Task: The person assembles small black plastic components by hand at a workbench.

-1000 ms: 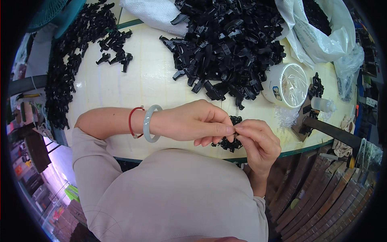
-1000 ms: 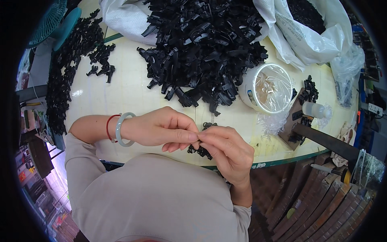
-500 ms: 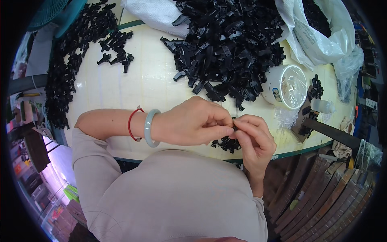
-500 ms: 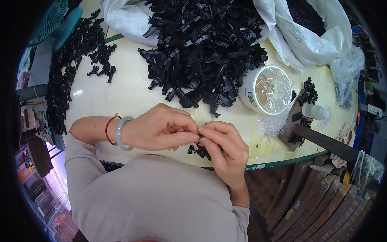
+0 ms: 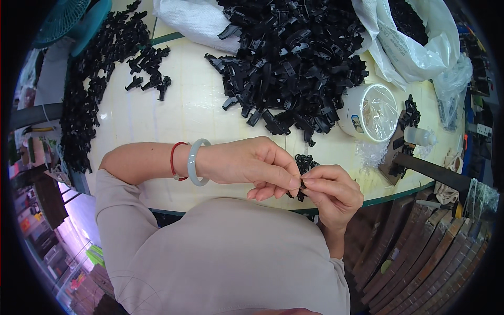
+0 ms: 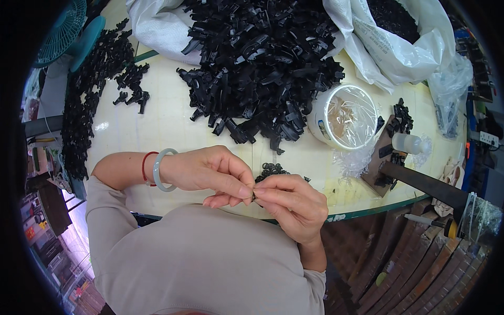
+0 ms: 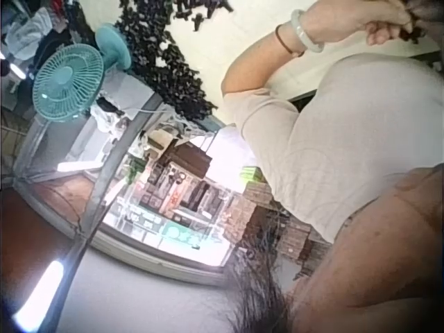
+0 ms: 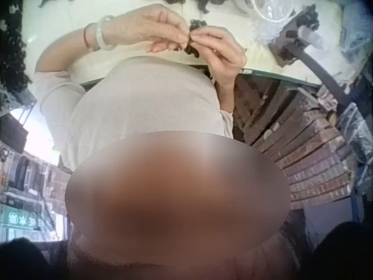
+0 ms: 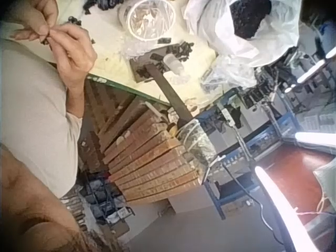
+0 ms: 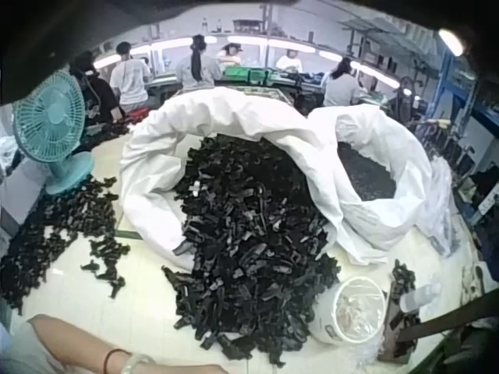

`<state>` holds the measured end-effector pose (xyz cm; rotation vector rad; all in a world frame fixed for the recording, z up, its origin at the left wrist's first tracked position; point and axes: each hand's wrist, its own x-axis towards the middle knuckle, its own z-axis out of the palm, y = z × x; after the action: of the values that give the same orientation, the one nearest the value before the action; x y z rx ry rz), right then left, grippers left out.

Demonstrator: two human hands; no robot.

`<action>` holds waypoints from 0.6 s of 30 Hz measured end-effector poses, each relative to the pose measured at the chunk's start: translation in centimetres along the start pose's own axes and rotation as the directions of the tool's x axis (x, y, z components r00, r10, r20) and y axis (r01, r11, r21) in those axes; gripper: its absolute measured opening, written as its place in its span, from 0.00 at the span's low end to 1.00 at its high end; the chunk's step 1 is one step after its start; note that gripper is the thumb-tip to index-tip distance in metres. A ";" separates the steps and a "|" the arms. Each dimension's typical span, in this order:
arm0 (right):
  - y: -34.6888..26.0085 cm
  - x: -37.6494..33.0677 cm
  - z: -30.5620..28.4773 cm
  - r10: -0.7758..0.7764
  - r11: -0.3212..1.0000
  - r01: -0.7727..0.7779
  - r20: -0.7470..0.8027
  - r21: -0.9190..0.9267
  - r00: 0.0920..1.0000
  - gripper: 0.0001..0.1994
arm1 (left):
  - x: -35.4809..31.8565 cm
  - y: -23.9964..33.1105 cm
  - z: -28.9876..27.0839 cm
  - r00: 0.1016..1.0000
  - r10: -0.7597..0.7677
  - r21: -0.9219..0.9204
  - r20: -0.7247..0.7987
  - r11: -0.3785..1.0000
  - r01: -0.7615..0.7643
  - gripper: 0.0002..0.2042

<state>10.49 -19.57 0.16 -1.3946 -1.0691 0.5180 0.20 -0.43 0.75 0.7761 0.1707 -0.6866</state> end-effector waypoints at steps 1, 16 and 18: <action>0.0 -0.1 -0.1 0.014 1.000 -0.014 -0.014 -0.008 1.000 0.11 | -0.1 0.2 0.2 0.999 -0.001 0.063 -0.035 0.998 0.003 0.10; 0.3 5.9 -7.1 -0.271 0.548 0.070 -0.098 -0.834 0.958 0.09 | -0.5 -0.6 -1.2 0.682 0.713 0.799 0.164 -0.502 0.332 0.19; 0.1 6.3 -7.5 -0.255 0.526 0.085 -0.062 -0.847 0.965 0.09 | -0.5 -0.4 -1.2 0.671 0.722 0.826 0.168 -0.474 0.304 0.18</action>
<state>19.70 -18.28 3.08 -2.0926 -1.3614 -0.3689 -0.28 0.45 -0.14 2.8936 -0.1765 0.4092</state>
